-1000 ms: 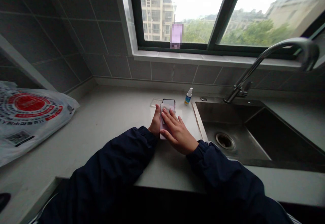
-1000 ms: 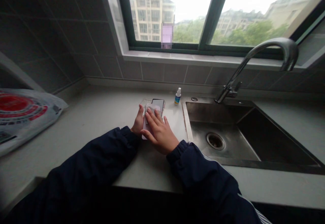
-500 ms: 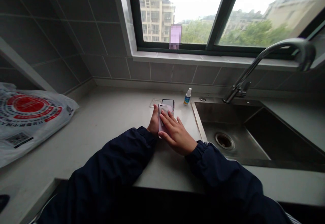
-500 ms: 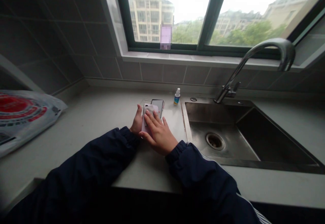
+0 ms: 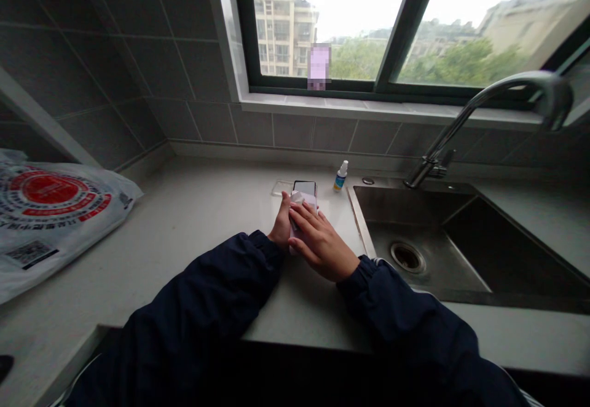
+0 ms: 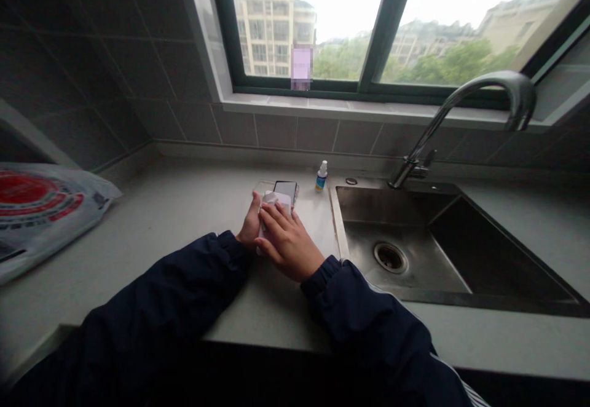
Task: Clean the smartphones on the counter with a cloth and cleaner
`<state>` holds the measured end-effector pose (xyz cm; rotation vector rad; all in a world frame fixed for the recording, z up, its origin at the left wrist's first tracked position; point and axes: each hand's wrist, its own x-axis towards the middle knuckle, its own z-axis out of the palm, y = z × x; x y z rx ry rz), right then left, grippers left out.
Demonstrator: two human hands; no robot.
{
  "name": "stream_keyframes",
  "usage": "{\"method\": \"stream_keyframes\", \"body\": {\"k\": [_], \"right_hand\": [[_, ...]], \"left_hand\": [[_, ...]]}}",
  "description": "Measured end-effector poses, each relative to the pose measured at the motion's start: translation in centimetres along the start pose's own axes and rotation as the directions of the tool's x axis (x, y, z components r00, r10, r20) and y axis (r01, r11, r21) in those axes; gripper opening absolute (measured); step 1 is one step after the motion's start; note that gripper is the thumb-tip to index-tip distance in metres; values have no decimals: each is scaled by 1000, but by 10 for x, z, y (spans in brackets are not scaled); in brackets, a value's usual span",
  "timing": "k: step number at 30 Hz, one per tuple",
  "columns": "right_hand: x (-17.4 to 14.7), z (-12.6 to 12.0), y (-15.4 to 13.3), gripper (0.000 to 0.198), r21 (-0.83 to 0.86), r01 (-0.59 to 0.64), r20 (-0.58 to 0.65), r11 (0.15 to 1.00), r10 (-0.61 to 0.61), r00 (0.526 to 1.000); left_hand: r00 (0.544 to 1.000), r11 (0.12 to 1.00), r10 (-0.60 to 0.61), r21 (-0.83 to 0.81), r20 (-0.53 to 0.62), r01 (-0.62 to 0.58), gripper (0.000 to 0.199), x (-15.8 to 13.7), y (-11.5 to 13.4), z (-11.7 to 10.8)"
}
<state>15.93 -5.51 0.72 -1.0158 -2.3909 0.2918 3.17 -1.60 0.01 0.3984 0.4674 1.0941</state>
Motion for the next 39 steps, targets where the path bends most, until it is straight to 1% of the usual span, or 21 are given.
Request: {"method": "stream_keyframes", "body": {"k": [5,8,11,16,20,26,32,36,39], "right_hand": [[0,1,-1,62,14,-13,-4,1000,13,1000],[0,0,-2,63,19,-10,14,1000,9,1000],[-1,-1,-3,63,28,10,36,1000,-11,999],[-1,-2,-5,61,27,12,33,1000,-13,999],[-2,1,-3,61,-19,20,-8,1000,-20,1000],[-1,1,-3,52,-21,38,-110,999,-40,993],[0,0,-1,49,32,64,-178,997,-58,982],[0,1,1,49,49,55,-186,997,-45,981],[0,1,1,51,44,56,-178,997,-47,983]], "left_hand": [[999,1000,2,-4,-33,-2,74,-2,0,3],[998,1000,25,6,-60,-24,71,-3,0,2],[995,998,60,34,-78,-57,74,-1,3,1],[993,994,83,77,-84,-76,77,-1,8,1],[997,997,28,69,-71,-23,75,-2,7,3],[998,998,-56,3,-12,56,76,-3,4,3],[998,998,-53,26,35,52,75,-2,1,0],[998,997,-67,36,0,67,79,-2,1,1],[998,998,-59,25,-1,59,80,-1,3,0]]}}
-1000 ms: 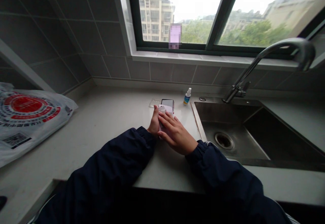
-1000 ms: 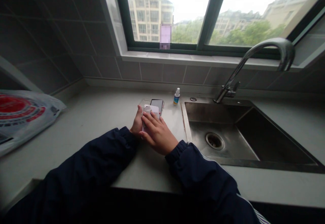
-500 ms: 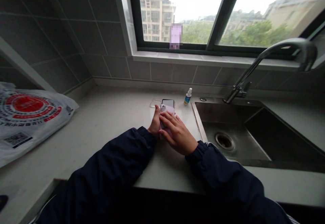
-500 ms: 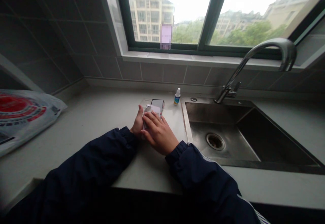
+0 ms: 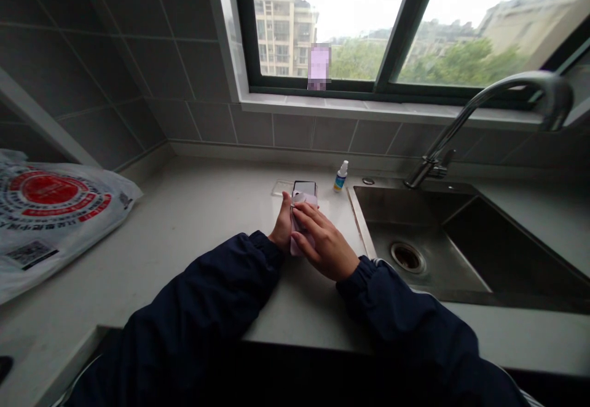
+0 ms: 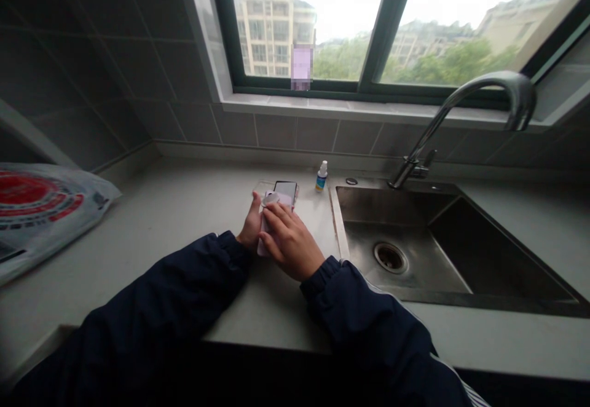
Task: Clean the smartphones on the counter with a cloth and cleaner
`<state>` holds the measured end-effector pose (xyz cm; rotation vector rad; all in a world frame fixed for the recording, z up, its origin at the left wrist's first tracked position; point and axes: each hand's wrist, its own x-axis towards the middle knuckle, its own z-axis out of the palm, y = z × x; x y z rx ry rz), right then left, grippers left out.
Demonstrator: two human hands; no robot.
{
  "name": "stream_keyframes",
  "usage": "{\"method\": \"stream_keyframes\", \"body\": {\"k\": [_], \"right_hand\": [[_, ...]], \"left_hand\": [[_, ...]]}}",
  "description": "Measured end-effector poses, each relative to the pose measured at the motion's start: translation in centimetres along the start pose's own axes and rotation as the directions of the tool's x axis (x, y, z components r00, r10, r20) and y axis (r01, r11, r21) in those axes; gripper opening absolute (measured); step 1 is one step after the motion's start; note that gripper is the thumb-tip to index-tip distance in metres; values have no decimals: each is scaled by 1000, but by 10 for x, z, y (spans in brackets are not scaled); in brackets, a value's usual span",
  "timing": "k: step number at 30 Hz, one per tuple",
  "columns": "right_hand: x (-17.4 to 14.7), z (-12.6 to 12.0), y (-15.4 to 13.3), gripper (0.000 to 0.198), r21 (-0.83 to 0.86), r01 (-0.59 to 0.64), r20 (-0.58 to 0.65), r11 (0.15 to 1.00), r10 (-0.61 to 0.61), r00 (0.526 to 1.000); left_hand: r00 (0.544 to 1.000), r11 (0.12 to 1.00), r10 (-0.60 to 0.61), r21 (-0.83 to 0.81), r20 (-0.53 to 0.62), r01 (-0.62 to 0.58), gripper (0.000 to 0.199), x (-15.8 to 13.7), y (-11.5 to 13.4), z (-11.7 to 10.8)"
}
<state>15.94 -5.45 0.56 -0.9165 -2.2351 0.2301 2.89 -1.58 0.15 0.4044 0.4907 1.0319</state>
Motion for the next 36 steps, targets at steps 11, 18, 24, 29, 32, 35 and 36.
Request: {"method": "stream_keyframes", "body": {"k": [11,18,24,29,32,35,36], "right_hand": [[-1,-1,-2,55,-34,-93,26,995,94,995],[1,-2,-1,57,14,-145,-8,989,145,989],[1,-3,1,53,68,-108,-51,992,111,992],[1,-3,4,53,66,-65,-58,996,69,996],[0,-2,6,54,39,-59,-33,997,61,998],[0,-1,6,58,1,-67,9,998,67,998],[0,-1,6,58,-10,-75,24,997,75,997]], "left_hand": [[998,997,26,-72,55,-22,82,-1,3,5],[997,998,14,-69,81,-8,80,-1,-1,5],[997,998,26,-53,73,-22,72,-1,-3,3],[997,999,27,-47,77,-24,73,-1,-1,4],[996,999,21,-47,82,-17,75,-2,0,4],[996,999,23,-50,81,-19,76,-3,-1,6],[997,998,24,-53,79,-19,76,-4,-1,7]]}}
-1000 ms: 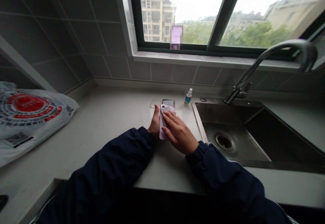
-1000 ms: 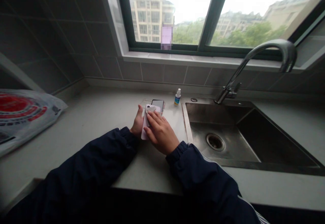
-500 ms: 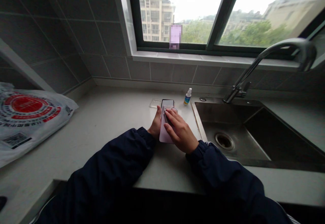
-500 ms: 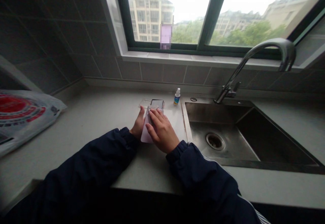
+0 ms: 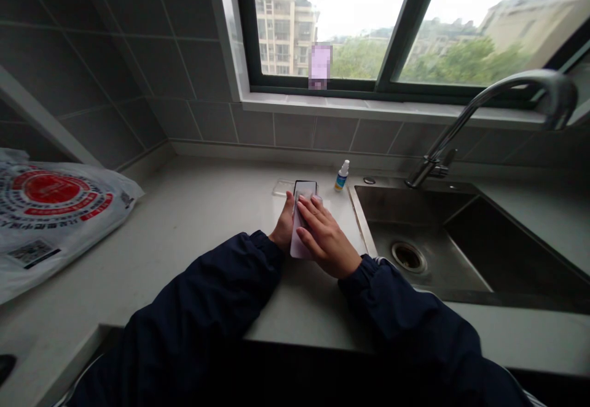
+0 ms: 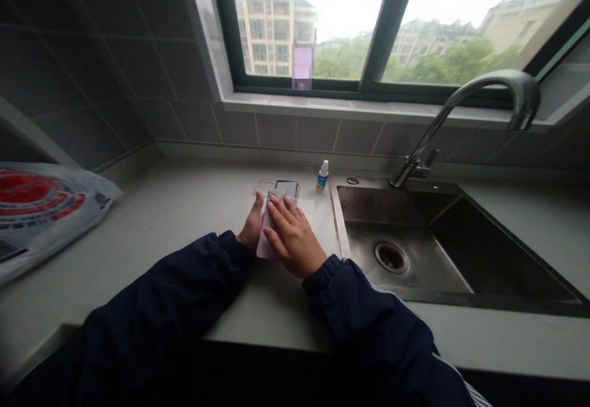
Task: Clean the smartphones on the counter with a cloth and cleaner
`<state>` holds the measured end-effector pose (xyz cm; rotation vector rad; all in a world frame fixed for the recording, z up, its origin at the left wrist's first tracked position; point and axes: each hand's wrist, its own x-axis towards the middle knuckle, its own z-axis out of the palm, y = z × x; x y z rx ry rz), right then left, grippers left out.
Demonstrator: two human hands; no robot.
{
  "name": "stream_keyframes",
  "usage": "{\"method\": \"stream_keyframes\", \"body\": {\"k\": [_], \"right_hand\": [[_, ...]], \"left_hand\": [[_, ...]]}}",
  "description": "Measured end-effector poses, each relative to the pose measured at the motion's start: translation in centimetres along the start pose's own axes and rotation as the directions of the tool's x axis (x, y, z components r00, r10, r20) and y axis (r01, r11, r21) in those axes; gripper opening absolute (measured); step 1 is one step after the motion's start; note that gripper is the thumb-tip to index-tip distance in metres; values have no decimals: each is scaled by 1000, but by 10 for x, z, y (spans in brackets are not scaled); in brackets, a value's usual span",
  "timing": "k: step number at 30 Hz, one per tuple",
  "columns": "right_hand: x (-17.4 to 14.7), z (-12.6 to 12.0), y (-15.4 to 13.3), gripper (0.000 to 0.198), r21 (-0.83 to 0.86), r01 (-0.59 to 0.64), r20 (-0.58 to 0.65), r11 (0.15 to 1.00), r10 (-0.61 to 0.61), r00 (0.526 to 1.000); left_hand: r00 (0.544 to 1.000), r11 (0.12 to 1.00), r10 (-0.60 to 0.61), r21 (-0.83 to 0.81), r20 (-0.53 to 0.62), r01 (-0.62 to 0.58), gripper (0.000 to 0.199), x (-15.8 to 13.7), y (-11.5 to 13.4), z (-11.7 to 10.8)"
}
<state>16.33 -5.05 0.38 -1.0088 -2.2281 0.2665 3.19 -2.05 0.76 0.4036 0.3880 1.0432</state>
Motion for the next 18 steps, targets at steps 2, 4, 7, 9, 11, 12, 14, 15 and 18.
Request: {"method": "stream_keyframes", "body": {"k": [2,4,7,9,11,12,14,15,18], "right_hand": [[0,0,-1,59,-21,-19,26,1000,20,999],[0,0,-1,62,-46,-39,47,998,41,998],[0,0,-2,66,-86,-61,44,994,65,997],[0,0,-1,66,-106,-74,28,992,77,997],[1,0,0,66,-118,-84,13,989,86,996],[1,-1,1,66,-123,-91,5,988,92,996],[1,-1,3,67,-132,-115,-22,984,113,993],[1,0,4,67,-137,-131,-37,982,127,991],[1,0,5,67,-145,-162,-57,976,156,986]], "left_hand": [[1000,1000,-14,-6,-17,14,77,-2,-1,5],[998,999,-36,-14,-54,35,77,-5,-1,11],[997,999,-7,-40,-76,3,69,-9,-3,19],[997,999,25,-35,-70,-27,63,-10,-5,20],[998,999,38,-3,-58,-38,59,-9,-8,19],[998,999,41,13,-43,-41,58,-9,-10,17],[999,998,42,36,29,-43,57,-7,-13,12],[997,998,35,45,75,-39,58,-6,-14,9],[985,996,9,82,173,-23,65,-6,-16,5]]}}
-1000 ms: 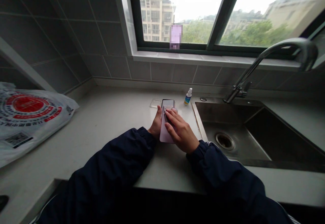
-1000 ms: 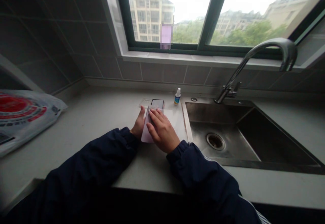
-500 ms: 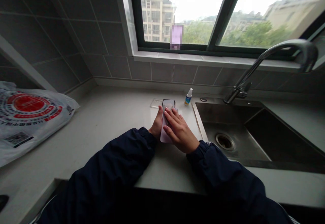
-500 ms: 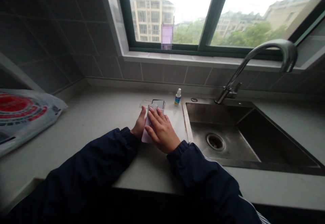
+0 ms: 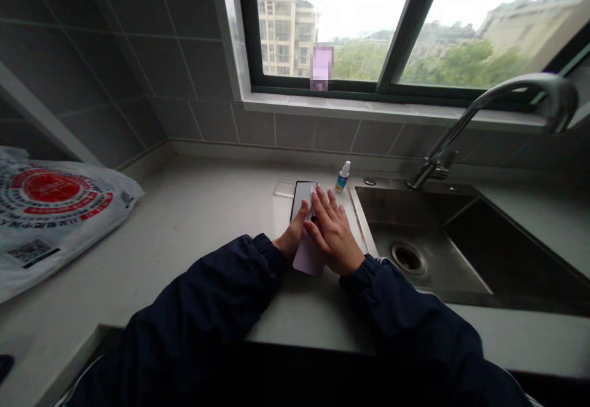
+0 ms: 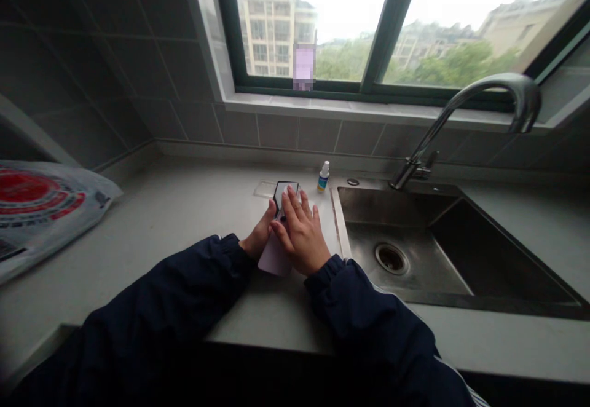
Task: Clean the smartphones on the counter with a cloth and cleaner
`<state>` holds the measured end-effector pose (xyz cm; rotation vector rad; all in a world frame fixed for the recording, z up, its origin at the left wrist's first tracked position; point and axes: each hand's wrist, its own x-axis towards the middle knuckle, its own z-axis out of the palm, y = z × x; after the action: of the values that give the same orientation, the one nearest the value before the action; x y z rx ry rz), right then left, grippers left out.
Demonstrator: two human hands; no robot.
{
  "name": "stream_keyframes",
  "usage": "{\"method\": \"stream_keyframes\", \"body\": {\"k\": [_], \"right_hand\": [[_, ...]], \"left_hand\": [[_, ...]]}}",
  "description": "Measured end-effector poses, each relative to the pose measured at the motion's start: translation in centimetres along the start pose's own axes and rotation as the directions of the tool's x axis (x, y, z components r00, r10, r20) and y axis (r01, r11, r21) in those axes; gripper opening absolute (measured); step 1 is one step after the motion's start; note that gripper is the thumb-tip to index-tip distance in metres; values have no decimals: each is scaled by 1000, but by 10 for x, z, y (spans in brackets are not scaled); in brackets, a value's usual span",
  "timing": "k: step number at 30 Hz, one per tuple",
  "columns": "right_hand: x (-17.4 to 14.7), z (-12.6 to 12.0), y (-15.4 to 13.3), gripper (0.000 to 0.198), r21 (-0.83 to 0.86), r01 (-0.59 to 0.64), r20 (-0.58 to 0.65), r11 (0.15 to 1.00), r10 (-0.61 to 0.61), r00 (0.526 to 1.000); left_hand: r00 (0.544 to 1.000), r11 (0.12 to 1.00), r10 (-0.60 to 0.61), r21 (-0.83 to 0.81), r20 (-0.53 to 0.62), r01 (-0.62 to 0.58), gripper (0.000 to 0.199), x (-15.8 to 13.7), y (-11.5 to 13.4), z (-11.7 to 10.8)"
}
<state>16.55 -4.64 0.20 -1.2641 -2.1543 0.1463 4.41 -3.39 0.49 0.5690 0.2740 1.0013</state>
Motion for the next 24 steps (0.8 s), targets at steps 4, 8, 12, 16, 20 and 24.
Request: {"method": "stream_keyframes", "body": {"k": [4,8,12,16,20,24], "right_hand": [[-1,-1,-2,68,3,19,47,1000,-19,999],[-1,-1,-5,70,6,58,107,998,-58,993],[-2,-1,-7,73,22,126,163,992,-128,978],[-4,-2,-10,78,69,190,216,979,-201,956],[-5,1,-7,82,114,249,179,962,-267,947],[-5,9,-2,61,147,294,36,944,-302,953]], "left_hand": [[999,1000,17,0,-45,-17,67,-2,3,7],[982,997,14,-66,-191,-27,65,-1,7,16],[949,994,-19,-105,-316,-15,69,2,11,9],[949,999,-8,-35,-315,-3,82,5,21,-5],[889,997,70,8,-453,-75,86,9,35,-7],[847,993,112,31,-519,-112,84,12,42,-3]]}}
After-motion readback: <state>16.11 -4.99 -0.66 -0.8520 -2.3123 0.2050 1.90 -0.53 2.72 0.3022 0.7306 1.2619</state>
